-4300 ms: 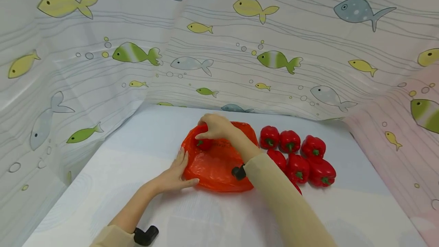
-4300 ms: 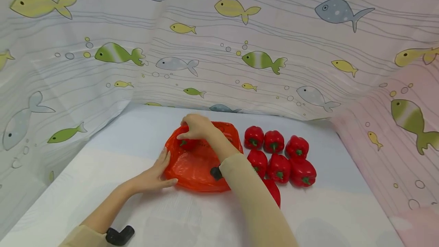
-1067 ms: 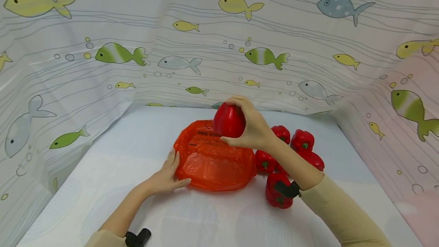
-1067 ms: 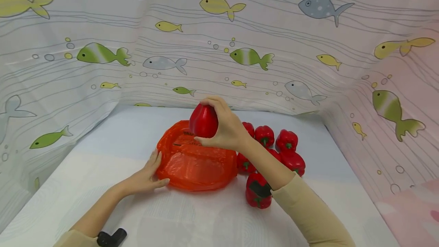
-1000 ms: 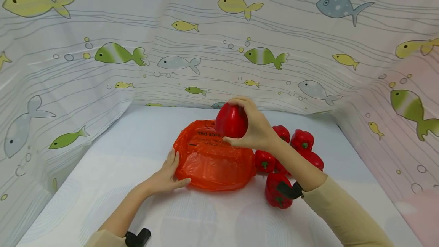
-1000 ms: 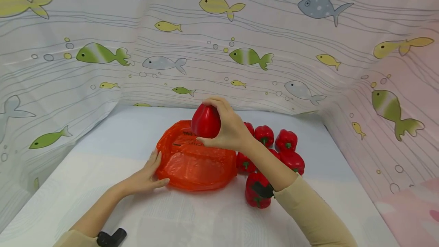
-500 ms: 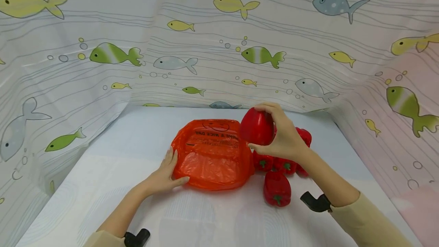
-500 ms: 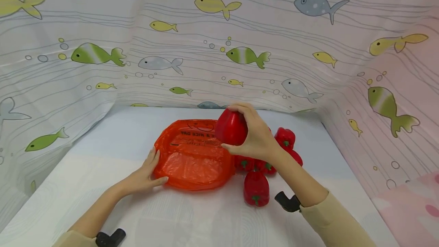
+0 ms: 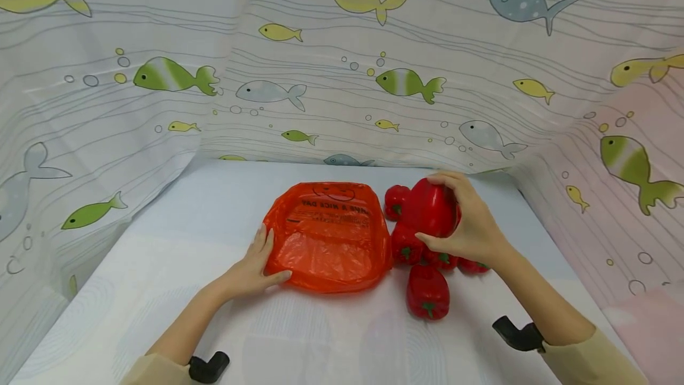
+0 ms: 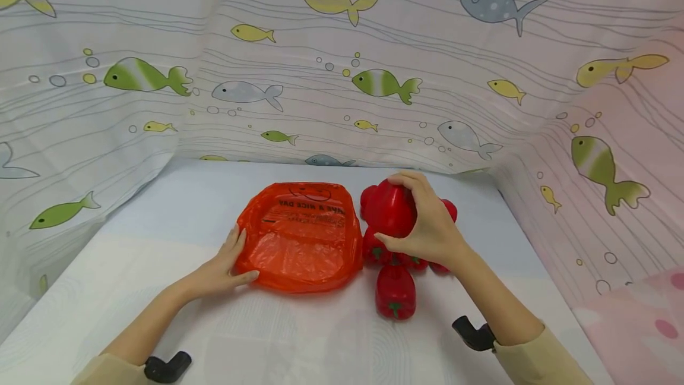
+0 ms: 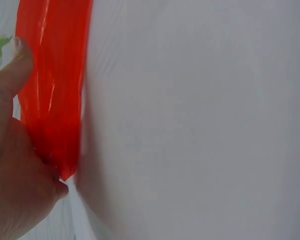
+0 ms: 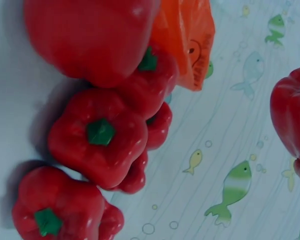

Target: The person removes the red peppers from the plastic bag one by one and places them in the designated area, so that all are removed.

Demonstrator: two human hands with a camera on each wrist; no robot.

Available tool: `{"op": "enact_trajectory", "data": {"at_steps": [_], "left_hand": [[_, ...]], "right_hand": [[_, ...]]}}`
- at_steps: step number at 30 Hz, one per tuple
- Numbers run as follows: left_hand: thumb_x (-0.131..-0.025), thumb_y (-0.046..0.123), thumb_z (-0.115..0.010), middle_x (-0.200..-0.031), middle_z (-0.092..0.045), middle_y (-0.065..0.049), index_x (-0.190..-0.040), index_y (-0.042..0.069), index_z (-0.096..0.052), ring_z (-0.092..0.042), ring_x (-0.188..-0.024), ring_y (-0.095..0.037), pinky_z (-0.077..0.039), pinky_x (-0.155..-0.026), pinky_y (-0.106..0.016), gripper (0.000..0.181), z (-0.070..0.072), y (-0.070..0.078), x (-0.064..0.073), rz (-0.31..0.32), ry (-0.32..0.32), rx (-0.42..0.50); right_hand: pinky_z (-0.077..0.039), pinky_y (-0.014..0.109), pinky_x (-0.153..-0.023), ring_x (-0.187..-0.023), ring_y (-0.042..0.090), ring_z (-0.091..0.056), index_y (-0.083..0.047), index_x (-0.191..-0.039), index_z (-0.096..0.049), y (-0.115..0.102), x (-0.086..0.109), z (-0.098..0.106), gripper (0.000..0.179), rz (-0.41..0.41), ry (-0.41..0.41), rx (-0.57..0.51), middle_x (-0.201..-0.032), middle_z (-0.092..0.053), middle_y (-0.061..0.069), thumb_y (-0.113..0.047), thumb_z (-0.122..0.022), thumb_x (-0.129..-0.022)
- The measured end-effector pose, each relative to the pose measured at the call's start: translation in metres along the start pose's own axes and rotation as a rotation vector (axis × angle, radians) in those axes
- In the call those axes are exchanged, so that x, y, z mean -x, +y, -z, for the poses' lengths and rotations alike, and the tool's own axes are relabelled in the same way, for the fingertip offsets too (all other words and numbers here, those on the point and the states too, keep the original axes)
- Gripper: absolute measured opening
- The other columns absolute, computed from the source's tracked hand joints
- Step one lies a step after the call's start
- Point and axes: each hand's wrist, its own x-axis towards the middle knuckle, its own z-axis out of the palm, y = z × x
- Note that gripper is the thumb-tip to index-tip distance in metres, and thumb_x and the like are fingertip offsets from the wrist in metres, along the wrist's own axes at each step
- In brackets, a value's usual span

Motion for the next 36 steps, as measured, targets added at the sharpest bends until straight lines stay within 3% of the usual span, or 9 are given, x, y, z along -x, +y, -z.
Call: {"op": "enact_trajectory", "data": {"at_steps": [4, 15, 19, 25, 36], "left_hand": [[-0.086, 0.052, -0.064, -0.155, 0.013, -0.029, -0.148, -0.012, -0.003, 0.007, -0.142, -0.046, -0.011, -0.11, -0.062, 0.109, 0.0, -0.001, 0.0, 0.005, -0.002, -0.001], [-0.086, 0.051, -0.065, -0.155, 0.014, -0.029, -0.148, -0.012, -0.002, 0.007, -0.142, -0.046, -0.009, -0.11, -0.063, 0.108, 0.001, -0.001, 0.002, 0.005, 0.003, 0.022], [-0.086, 0.051, -0.065, -0.155, 0.013, -0.029, -0.148, -0.012, -0.002, 0.008, -0.142, -0.045, -0.007, -0.111, -0.062, 0.108, 0.001, 0.0, 0.002, 0.003, 0.002, 0.03], [-0.086, 0.051, -0.065, -0.155, 0.014, -0.029, -0.148, -0.012, -0.002, 0.008, -0.142, -0.046, -0.008, -0.111, -0.063, 0.109, 0.001, 0.0, 0.002, 0.003, -0.001, 0.033], [-0.086, 0.051, -0.065, -0.155, 0.013, -0.028, -0.148, -0.012, -0.003, 0.007, -0.142, -0.046, -0.01, -0.11, -0.063, 0.108, 0.001, -0.001, 0.003, 0.004, 0.003, 0.023]], "right_hand": [[-0.052, 0.024, -0.081, -0.118, 0.018, -0.045, -0.004, -0.135, -0.042, 0.003, 0.01, 0.006, 0.096, -0.008, -0.012, 0.037, -0.132, -0.047, 0.008, -0.008, -0.092, -0.053], [-0.056, 0.035, -0.074, -0.114, 0.019, -0.047, -0.003, -0.132, -0.045, 0.014, 0.042, 0.021, 0.096, -0.071, -0.08, 0.083, -0.128, -0.049, 0.007, -0.006, -0.094, -0.049], [-0.058, 0.043, -0.069, -0.113, 0.023, -0.048, -0.005, -0.131, -0.045, 0.018, 0.058, 0.025, 0.097, -0.119, -0.176, 0.103, -0.125, -0.049, 0.006, -0.01, -0.096, -0.048], [-0.058, 0.036, -0.064, -0.109, 0.024, -0.049, -0.01, -0.128, -0.045, 0.024, 0.084, 0.028, 0.092, -0.204, -0.337, 0.111, -0.122, -0.048, 0.002, -0.018, -0.096, -0.052], [-0.058, 0.033, -0.063, -0.108, 0.03, -0.051, -0.013, -0.123, -0.046, 0.029, 0.109, 0.024, 0.084, -0.396, -0.517, 0.033, -0.116, -0.053, 0.002, -0.026, -0.094, -0.056]]}}
